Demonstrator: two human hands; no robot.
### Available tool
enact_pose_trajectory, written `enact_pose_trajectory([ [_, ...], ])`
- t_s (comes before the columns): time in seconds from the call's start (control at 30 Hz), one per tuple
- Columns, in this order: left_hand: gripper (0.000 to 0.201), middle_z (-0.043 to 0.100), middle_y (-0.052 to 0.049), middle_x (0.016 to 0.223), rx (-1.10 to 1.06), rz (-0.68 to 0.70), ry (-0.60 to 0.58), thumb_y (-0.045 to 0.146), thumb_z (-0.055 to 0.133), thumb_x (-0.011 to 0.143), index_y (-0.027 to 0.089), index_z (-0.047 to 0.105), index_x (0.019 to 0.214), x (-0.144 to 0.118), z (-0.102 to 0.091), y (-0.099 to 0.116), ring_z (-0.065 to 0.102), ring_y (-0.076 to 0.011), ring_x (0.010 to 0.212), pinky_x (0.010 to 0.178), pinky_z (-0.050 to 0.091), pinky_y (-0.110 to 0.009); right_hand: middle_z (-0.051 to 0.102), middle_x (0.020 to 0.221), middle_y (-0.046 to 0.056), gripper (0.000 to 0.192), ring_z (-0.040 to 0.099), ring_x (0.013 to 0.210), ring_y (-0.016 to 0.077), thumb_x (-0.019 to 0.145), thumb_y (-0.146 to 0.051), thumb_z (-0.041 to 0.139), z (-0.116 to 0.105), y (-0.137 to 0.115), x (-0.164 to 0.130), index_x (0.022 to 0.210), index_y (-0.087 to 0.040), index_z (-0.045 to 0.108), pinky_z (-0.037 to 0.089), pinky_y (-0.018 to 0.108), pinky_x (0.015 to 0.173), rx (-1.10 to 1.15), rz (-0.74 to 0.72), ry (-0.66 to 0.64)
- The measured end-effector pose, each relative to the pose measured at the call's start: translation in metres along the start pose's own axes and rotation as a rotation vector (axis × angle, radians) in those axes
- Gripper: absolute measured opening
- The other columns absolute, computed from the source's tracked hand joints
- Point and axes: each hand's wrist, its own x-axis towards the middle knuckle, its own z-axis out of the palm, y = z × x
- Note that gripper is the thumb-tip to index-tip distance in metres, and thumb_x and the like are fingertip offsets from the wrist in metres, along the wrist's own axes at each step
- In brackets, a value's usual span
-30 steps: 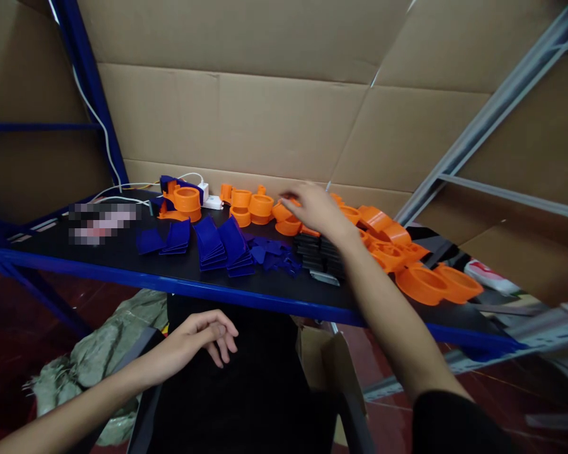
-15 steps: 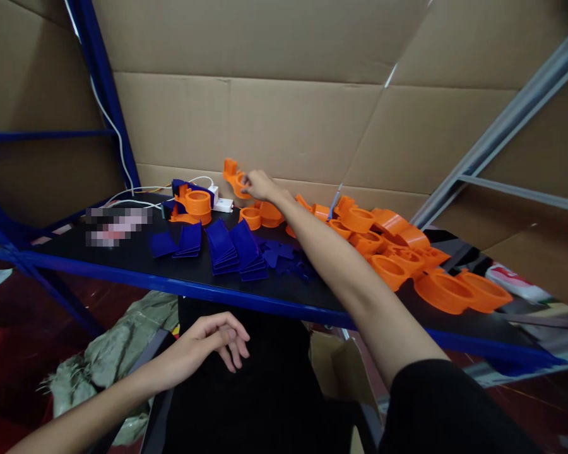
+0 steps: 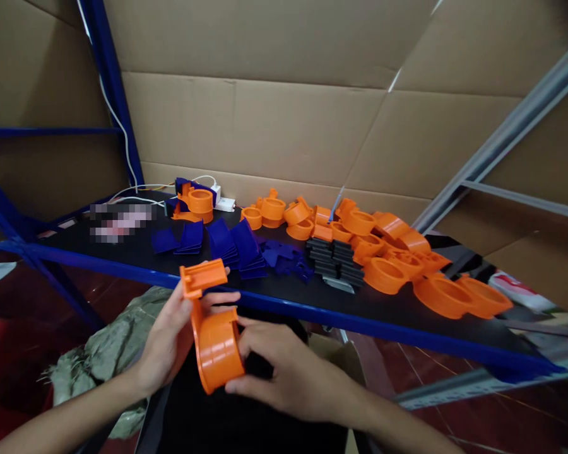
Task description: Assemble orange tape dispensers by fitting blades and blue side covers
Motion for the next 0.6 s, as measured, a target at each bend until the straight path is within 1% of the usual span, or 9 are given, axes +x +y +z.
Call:
enact_pose_trajectory([
  [0.07, 0.047, 0.073, -0.015, 0.117, 0.036, -0.069, 0.007, 0.037, 0.057, 0.095, 0.024, 0.049, 0.139, -0.001, -0.001, -0.003, 0.072, -0.0295, 0.103, 0.093, 0.054, -0.044, 0.071, 0.1, 0.001, 0.022, 0.066, 0.092, 0.0176, 0.087, -0.043, 0.07, 0.019, 0.004, -0.007, 0.095, -0.024, 0.062, 0.052, 0.028, 0.083, 0.052, -0.02, 0.017],
  [0.1, 0.043, 0.076, -0.014, 0.111, 0.051, -0.101, 0.005, 0.034, 0.058, 0.095, 0.022, 0.051, 0.135, 0.0, -0.002, -0.004, 0.073, -0.0276, 0.098, 0.091, 0.055, -0.041, 0.071, 0.102, 0.002, 0.021, 0.066, 0.097, 0.0186, 0.088, -0.042, 0.07, 0.023, 0.004, -0.01, 0.098, -0.024, 0.063, 0.051, 0.029, 0.088, 0.077, -0.036, 0.026],
  [0.17, 0.035, 0.077, -0.015, 0.105, 0.072, -0.154, -0.006, 0.034, 0.058, 0.095, 0.018, 0.055, 0.127, 0.002, -0.004, -0.006, 0.074, -0.0255, 0.092, 0.086, 0.056, -0.037, 0.072, 0.105, 0.002, 0.017, 0.065, 0.104, 0.019, 0.09, -0.038, 0.068, 0.022, 0.004, -0.017, 0.101, -0.025, 0.065, 0.05, 0.03, 0.094, 0.087, -0.053, 0.047],
  [0.23, 0.032, 0.077, -0.015, 0.101, 0.095, -0.199, -0.022, 0.034, 0.057, 0.095, 0.017, 0.056, 0.122, 0.005, -0.005, -0.007, 0.075, -0.0242, 0.085, 0.079, 0.058, -0.034, 0.073, 0.103, 0.002, 0.012, 0.067, 0.099, 0.0173, 0.095, -0.033, 0.062, 0.01, 0.005, -0.027, 0.102, -0.024, 0.066, 0.051, 0.029, 0.09, 0.031, -0.026, 0.101],
  [0.33, 0.031, 0.077, -0.012, 0.088, 0.165, -0.264, -0.064, 0.034, 0.061, 0.093, 0.016, 0.056, 0.119, 0.008, -0.005, -0.01, 0.075, -0.0226, 0.075, 0.07, 0.059, -0.032, 0.074, 0.096, 0.004, 0.016, 0.068, 0.089, 0.0183, 0.099, -0.031, 0.054, -0.021, 0.023, -0.04, 0.098, -0.023, 0.068, 0.052, 0.032, 0.083, -0.275, 0.165, 0.345],
  [0.37, 0.03, 0.077, -0.011, 0.084, 0.19, -0.283, -0.084, 0.034, 0.061, 0.093, 0.016, 0.057, 0.118, 0.009, -0.005, -0.012, 0.074, -0.0221, 0.072, 0.068, 0.06, -0.032, 0.074, 0.097, 0.005, 0.017, 0.068, 0.091, 0.0205, 0.099, -0.032, 0.054, -0.033, 0.033, -0.042, 0.097, -0.023, 0.068, 0.051, 0.034, 0.083, -0.412, 0.239, 0.431],
  [0.43, 0.029, 0.075, -0.009, 0.081, 0.223, -0.306, -0.123, 0.034, 0.062, 0.093, 0.017, 0.057, 0.116, 0.009, -0.005, -0.016, 0.073, -0.0216, 0.069, 0.066, 0.061, -0.033, 0.073, 0.106, 0.007, 0.019, 0.066, 0.102, 0.0254, 0.097, -0.034, 0.054, -0.054, 0.056, -0.044, 0.103, -0.024, 0.069, 0.052, 0.039, 0.084, -0.652, 0.362, 0.535],
  [0.5, 0.028, 0.075, -0.008, 0.083, 0.239, -0.312, -0.163, 0.034, 0.065, 0.092, 0.018, 0.058, 0.114, 0.009, -0.006, -0.019, 0.074, -0.0222, 0.072, 0.066, 0.061, -0.034, 0.072, 0.113, 0.009, 0.024, 0.063, 0.11, 0.0278, 0.097, -0.035, 0.053, -0.069, 0.075, -0.042, 0.11, -0.024, 0.069, 0.053, 0.04, 0.082, -0.807, 0.444, 0.562],
  [0.6, 0.026, 0.075, -0.007, 0.084, 0.254, -0.313, -0.203, 0.032, 0.067, 0.091, 0.019, 0.057, 0.11, 0.008, -0.007, -0.02, 0.075, -0.0224, 0.074, 0.066, 0.061, -0.032, 0.072, 0.115, 0.008, 0.026, 0.063, 0.11, 0.027, 0.099, -0.035, 0.05, -0.079, 0.091, -0.037, 0.113, -0.024, 0.069, 0.054, 0.039, 0.077, -0.892, 0.505, 0.55],
])
